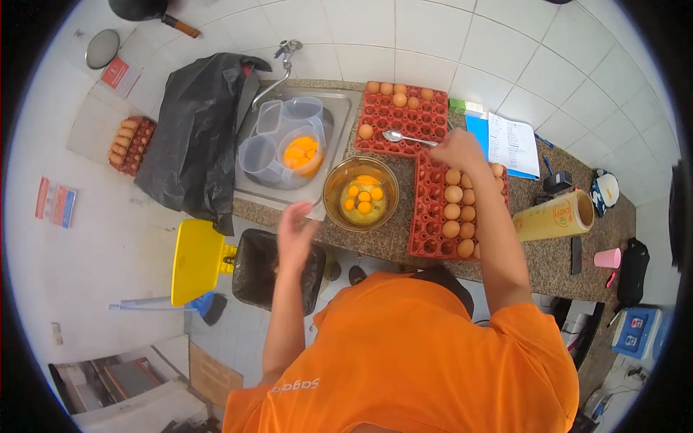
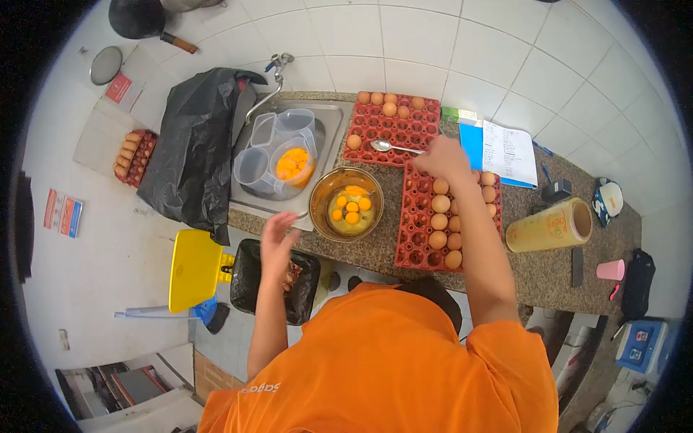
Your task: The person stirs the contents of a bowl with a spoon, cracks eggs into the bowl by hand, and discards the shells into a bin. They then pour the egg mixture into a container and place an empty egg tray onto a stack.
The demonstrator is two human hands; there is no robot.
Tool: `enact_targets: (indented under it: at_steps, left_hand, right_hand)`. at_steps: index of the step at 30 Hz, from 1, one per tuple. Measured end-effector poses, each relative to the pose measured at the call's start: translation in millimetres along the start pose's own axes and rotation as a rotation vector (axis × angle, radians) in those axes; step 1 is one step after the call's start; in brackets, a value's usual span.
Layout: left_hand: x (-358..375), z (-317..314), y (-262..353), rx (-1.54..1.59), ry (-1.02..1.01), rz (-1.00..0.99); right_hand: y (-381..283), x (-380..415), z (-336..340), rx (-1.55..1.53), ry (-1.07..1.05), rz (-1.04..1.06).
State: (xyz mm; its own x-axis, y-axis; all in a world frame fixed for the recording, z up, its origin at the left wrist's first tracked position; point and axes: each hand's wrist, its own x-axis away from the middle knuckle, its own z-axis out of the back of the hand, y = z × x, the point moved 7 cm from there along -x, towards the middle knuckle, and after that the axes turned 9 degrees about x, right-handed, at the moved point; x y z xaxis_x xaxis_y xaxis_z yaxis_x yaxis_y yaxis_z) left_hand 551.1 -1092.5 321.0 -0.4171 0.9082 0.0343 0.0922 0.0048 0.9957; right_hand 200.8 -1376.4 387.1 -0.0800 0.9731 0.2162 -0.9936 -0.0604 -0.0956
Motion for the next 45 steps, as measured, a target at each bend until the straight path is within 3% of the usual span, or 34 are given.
enact_targets:
  at_steps: [2,4,5,6,7,9,10,11,12,13,15,16,20,22,24,25,27,29,33,35,37,39,43,45]
  left_hand:
    - [-11,-70,3,0.322,-0.211,0.189]
    - [-9,-126,20,0.41,-0.47,0.202]
    - [-15,-131,19,0.408,-0.468,0.195]
    - [-20,-136,14,0.317,-0.508,0.159]
    - [-23,-138,6,0.224,-0.547,0.13]
    - [-36,-126,-3,0.058,-0.554,0.025]
    - [-38,-116,-9,0.269,-0.429,0.196]
    - [-39,-109,-16,0.477,-0.296,0.359]
    - [-41,-108,-15,0.522,-0.26,0.309]
    - [-44,-108,-17,0.517,-0.259,0.31]
    - [-47,-114,-20,0.798,-0.255,0.37]
    - [-46,-120,-21,0.797,-0.259,0.372]
    - [-49,-119,-30,0.68,-0.2,0.364]
    - [-50,-116,-32,0.697,-0.219,0.37]
    - [-50,-115,-31,0.384,-0.295,0.34]
    - [-51,-116,-31,0.385,-0.295,0.34]
    - [-54,-124,-22,0.124,-0.451,0.157]
    - [-58,-123,-27,0.048,-0.499,0.109]
    - [-68,-120,-42,-0.078,-0.544,0.059]
    - [-69,-117,-39,-0.174,-0.55,0.019]
    - [-69,-118,-26,-0.271,-0.555,-0.03]
    - [-57,-128,4,-0.638,-0.577,-0.455]
    - [-48,-141,21,-0.6,-0.552,-0.461]
    - [-58,-140,2,-0.381,-0.505,-0.273]
  right_hand:
    - [-60,44,-4,-0.38,-0.21,0.495]
    - [-102,79,-31,-0.541,-0.302,0.76]
    - [-115,89,-47,-0.509,-0.189,0.888]
    - [-120,94,-68,-0.632,-0.293,0.809]
    - [-119,99,-79,-0.675,-0.191,0.752]
    - [-117,101,-103,-1.074,-0.355,0.492]
    - [-119,110,-106,-1.078,-0.356,0.492]
    - [-113,115,-92,-1.06,-0.05,0.515]
    - [-109,124,-75,-1.029,0.253,0.528]
    - [-115,130,-74,-1.035,0.252,0.527]
    - [-126,158,-48,-0.966,0.63,0.752]
    - [-137,158,-52,-0.874,0.513,0.804]
    - [-133,149,-59,-0.826,0.462,0.751]
    - [-120,110,-103,-1.326,0.088,0.448]
    - [-115,100,-102,-1.202,0.043,0.489]
    - [-119,99,-100,-1.08,0.0,0.523]
    - [-120,100,-91,-1.004,0.023,0.602]
    - [-128,102,-90,-0.897,-0.031,0.727]
    - [-128,98,-98,-0.817,0.075,0.766]
    - [-124,99,-96,-0.8,0.333,0.823]
    - [-121,102,-94,-0.775,0.346,0.814]
    - [-117,105,-92,-0.748,0.365,0.804]
    - [-113,111,-91,-0.814,0.422,0.702]
    - [-109,111,-93,-0.839,0.398,0.617]
